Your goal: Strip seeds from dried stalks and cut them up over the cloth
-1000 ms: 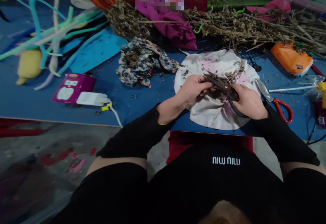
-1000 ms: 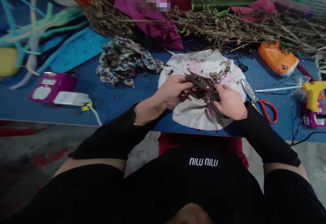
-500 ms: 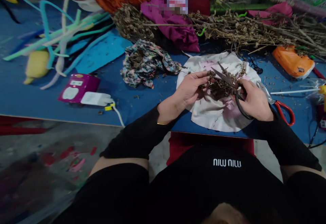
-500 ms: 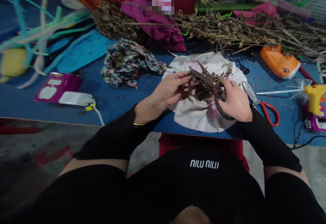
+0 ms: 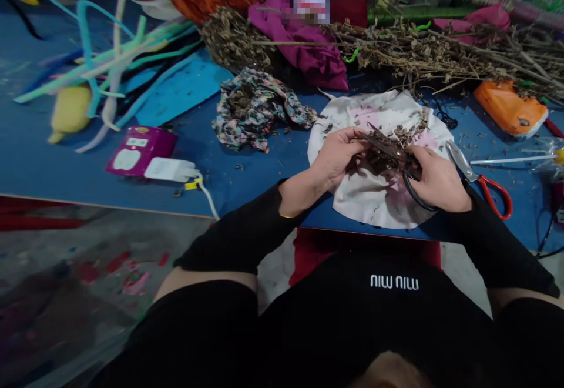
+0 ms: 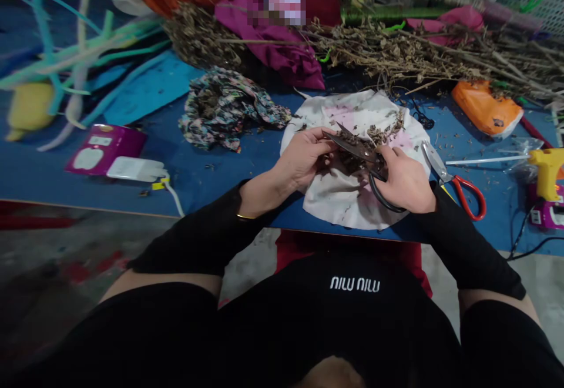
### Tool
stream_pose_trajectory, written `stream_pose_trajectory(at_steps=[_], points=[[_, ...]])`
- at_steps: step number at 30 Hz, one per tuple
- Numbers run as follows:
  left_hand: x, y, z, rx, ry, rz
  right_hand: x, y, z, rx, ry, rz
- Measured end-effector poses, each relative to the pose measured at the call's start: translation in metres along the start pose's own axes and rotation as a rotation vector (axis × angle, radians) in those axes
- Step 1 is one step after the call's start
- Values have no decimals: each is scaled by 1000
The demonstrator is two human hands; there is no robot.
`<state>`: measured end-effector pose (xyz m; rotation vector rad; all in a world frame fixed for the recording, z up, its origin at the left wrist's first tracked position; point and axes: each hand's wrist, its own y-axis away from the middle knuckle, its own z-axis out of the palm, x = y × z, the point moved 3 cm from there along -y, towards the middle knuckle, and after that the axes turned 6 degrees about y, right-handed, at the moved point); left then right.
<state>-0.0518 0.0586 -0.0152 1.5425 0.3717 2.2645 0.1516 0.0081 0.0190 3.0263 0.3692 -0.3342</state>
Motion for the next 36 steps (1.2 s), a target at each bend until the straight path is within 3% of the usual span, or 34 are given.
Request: stream_pose_trajectory(at_steps=[9, 24, 31, 36], points=[[-2, 0, 2, -51, -25, -40, -1, -1, -3, -74, -34, -40], [-1, 4, 3, -68, -62, -89, 4, -2, 5, -55, 3, -70], [7, 2, 3, -61, 120, -84, 12, -3, -2, 88, -35, 62], [6, -1, 2, -45, 138, -51, 7, -1, -3, 83, -26, -4]])
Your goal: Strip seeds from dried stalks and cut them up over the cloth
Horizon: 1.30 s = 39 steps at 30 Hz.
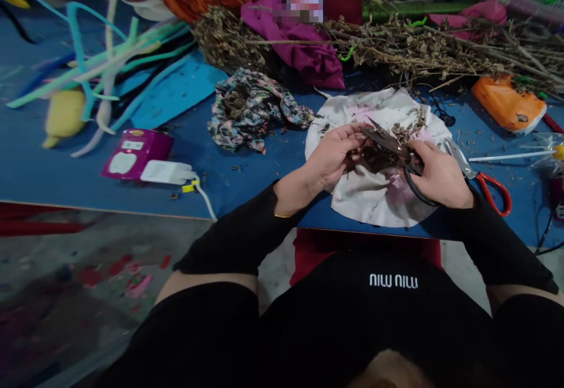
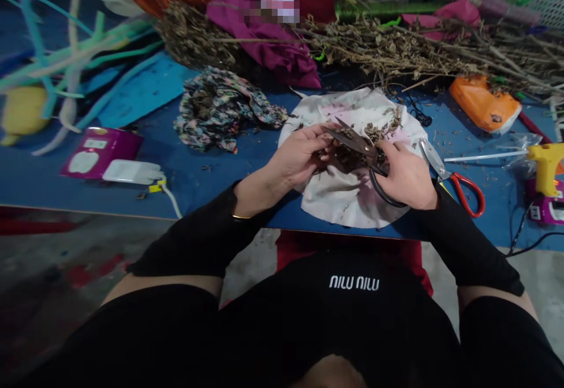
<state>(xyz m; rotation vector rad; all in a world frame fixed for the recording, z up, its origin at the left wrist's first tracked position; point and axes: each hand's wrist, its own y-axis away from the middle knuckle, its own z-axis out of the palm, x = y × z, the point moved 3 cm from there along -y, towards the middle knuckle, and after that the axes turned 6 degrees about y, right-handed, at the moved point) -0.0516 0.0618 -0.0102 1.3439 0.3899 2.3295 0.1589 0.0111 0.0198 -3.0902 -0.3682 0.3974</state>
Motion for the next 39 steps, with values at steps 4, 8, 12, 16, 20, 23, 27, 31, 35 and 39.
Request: stream_pose_trajectory(at_steps=[4, 8, 12, 16, 20, 23, 27, 31, 35, 39], points=[[-3, -2, -4, 76, 7, 22, -3, 1, 2, -31, -12, -36], [-6, -2, -2, 6, -60, 22, -5, 1, 3, -51, 4, -46], [-9, -1, -1, -67, -122, 35, -6, 1, 5, -87, 20, -77], [-6, 0, -3, -91, -152, 13, -3, 0, 3, -79, 21, -60], [6, 3, -8, -162, -225, -102, 2, -2, -1, -43, 22, -27], [15, 6, -11, -198, -311, -137, 3, -2, -3, -31, 9, -12], [14, 5, -14, -96, -371, -67, 2, -1, -3, -43, 3, -6], [4, 2, -13, 0, -384, -42, 0, -1, -1, -62, -12, -25], [4, 4, -9, 22, -376, -6, 0, -2, 1, -82, -38, -43], [7, 4, -9, 46, -335, 8, 0, -2, 1, -57, -35, -17]])
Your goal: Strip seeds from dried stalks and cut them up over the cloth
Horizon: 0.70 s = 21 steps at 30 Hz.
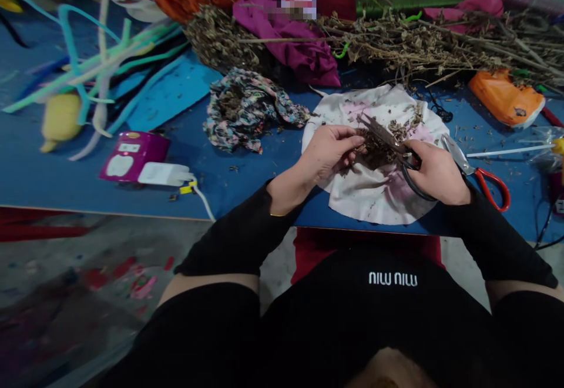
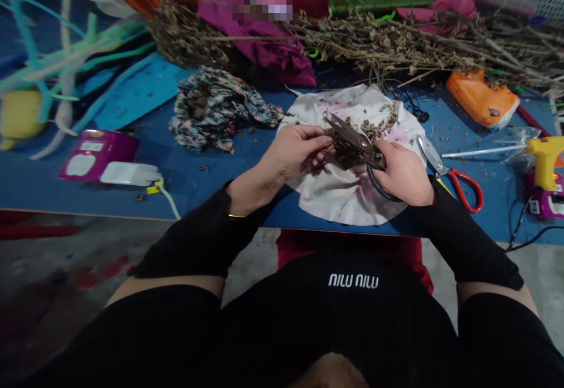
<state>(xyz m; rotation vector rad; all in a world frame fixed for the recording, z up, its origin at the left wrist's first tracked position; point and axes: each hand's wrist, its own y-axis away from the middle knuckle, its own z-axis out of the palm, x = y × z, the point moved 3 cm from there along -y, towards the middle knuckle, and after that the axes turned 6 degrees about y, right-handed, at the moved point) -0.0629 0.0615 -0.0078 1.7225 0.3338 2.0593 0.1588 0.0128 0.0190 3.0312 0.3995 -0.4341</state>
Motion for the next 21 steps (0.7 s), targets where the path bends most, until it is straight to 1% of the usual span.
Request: stream_pose_trajectory(at_steps=[3, 5, 7, 10, 13, 17, 21], points=[[1, -2, -1, 38, 93, 23, -1, 1, -2, 39, 18, 40], [2, -2, -1, 57, 152, 41, -2, 1, -2, 32, 27, 41], [2, -2, 0, 45, 177, 35, -3, 1, 0, 10, 31, 34], [-1, 0, 5, -25, 144, 0, -4, 2, 1, -7, 39, 24], [-5, 2, 7, -78, 77, 6, -5, 2, 2, -18, 52, 15], [-7, 3, 8, -91, 34, 30, -5, 1, 1, -60, 61, -15], [-6, 1, 7, -84, 56, -6, -3, 0, 3, -92, 55, -51]])
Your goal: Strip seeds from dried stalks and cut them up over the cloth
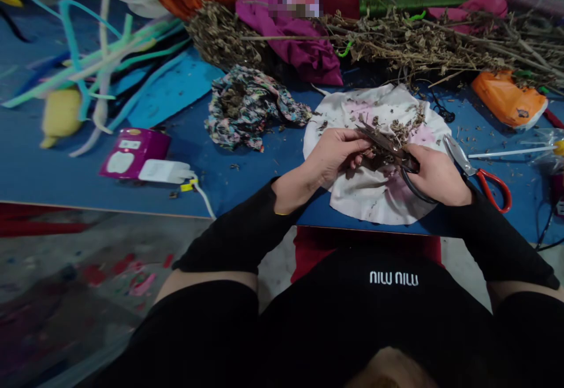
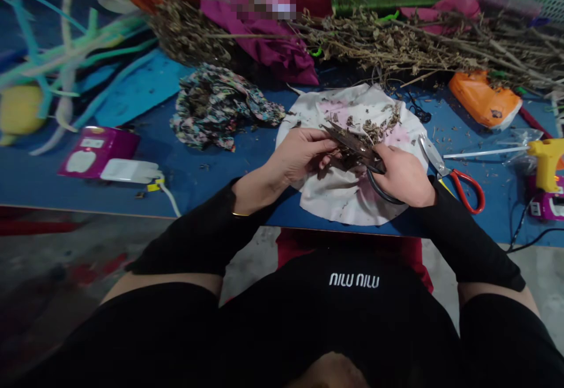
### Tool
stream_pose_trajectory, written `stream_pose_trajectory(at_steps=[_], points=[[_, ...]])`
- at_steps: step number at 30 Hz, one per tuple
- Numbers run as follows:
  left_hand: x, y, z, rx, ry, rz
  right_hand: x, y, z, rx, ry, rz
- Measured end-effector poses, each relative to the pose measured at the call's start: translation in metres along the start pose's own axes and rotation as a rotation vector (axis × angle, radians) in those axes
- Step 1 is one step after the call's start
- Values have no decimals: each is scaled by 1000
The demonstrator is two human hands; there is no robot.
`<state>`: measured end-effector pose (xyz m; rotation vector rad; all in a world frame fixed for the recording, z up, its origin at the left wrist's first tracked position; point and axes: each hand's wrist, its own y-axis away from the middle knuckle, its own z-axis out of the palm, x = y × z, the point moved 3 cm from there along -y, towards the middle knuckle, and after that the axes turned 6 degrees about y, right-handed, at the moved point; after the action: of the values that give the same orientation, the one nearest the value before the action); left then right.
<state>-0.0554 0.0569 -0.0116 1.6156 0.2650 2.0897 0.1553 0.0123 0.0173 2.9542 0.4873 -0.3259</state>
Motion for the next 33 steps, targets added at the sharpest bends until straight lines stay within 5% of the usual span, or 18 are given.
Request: stream_pose_trajectory(at_steps=[20, 33], points=[[1, 2, 0, -13, -121, -52, 2, 0, 3, 20, -13, -38], [3, -4, -4, 48, 154, -4, -2, 3, -1, 93, 3, 56]])
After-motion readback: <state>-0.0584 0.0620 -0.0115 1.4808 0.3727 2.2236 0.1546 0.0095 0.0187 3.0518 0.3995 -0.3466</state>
